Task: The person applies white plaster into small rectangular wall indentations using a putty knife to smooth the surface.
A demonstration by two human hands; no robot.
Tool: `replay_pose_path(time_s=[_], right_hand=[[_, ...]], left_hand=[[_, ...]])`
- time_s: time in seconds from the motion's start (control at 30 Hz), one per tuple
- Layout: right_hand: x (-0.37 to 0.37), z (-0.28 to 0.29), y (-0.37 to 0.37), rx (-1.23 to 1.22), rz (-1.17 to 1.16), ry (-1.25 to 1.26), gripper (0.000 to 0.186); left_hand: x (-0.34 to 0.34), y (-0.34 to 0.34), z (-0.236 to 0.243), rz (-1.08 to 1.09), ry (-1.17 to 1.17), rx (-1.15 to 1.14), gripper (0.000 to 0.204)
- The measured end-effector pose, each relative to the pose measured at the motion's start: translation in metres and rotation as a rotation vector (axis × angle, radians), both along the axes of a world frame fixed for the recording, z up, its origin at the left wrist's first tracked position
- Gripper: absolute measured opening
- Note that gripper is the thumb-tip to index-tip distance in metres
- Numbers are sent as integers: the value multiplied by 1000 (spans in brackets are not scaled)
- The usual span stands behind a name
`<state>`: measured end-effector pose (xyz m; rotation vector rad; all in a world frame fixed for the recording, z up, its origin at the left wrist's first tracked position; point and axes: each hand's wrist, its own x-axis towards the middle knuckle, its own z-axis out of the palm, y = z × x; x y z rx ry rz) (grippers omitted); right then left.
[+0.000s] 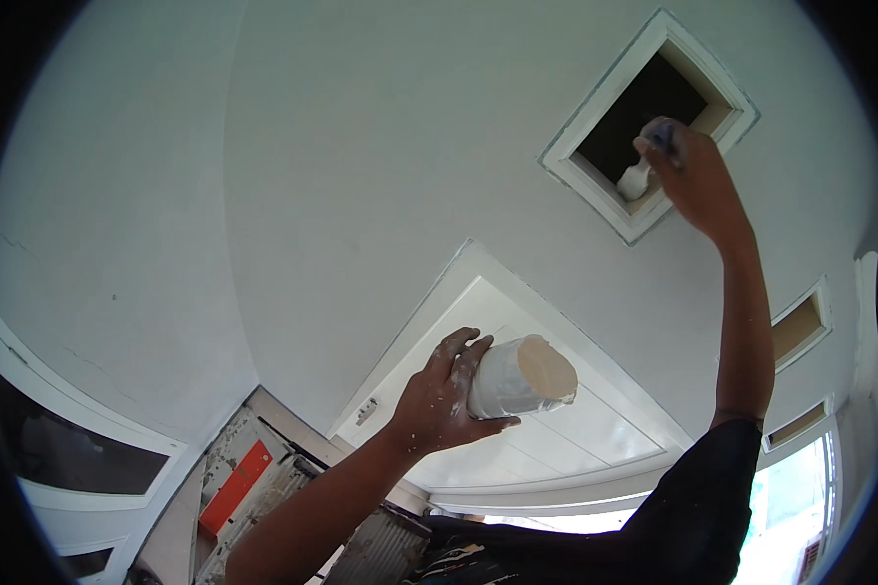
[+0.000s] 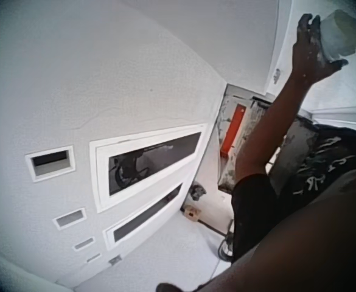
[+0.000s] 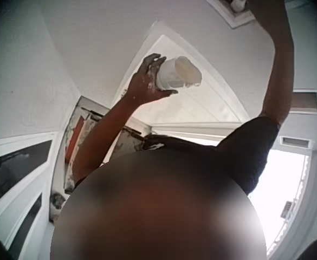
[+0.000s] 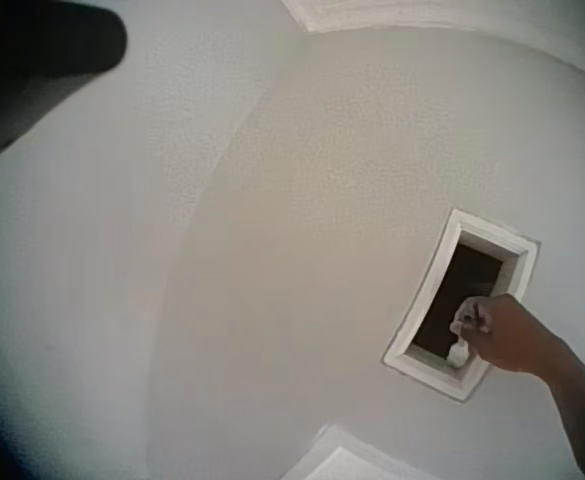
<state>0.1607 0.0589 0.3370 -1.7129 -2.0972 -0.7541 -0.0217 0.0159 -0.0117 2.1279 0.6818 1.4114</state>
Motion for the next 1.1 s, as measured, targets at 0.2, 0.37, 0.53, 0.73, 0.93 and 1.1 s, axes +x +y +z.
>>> replay_pose_path(time_s=[0.2,0.37,0.53,0.73,0.93,1.1], right_hand=[[1,1,-2,54,-6,52,29],[5,-1,-1,30,113,-40,29],[14,4,-51,186,231,249,25],[47,-71,-185,387,532,550,32],[56,-200,-264,489,529,1263,34],[61,-283,-297,674,265,1563,31]], left_hand=[[-2,-3,3,-8,37,-37,112],[0,-4,6,-28,33,-46,113],[-1,-4,6,13,25,8,114],[-3,-4,2,54,20,35,114],[6,-4,3,52,-14,136,112],[12,0,-3,54,-37,219,113]])
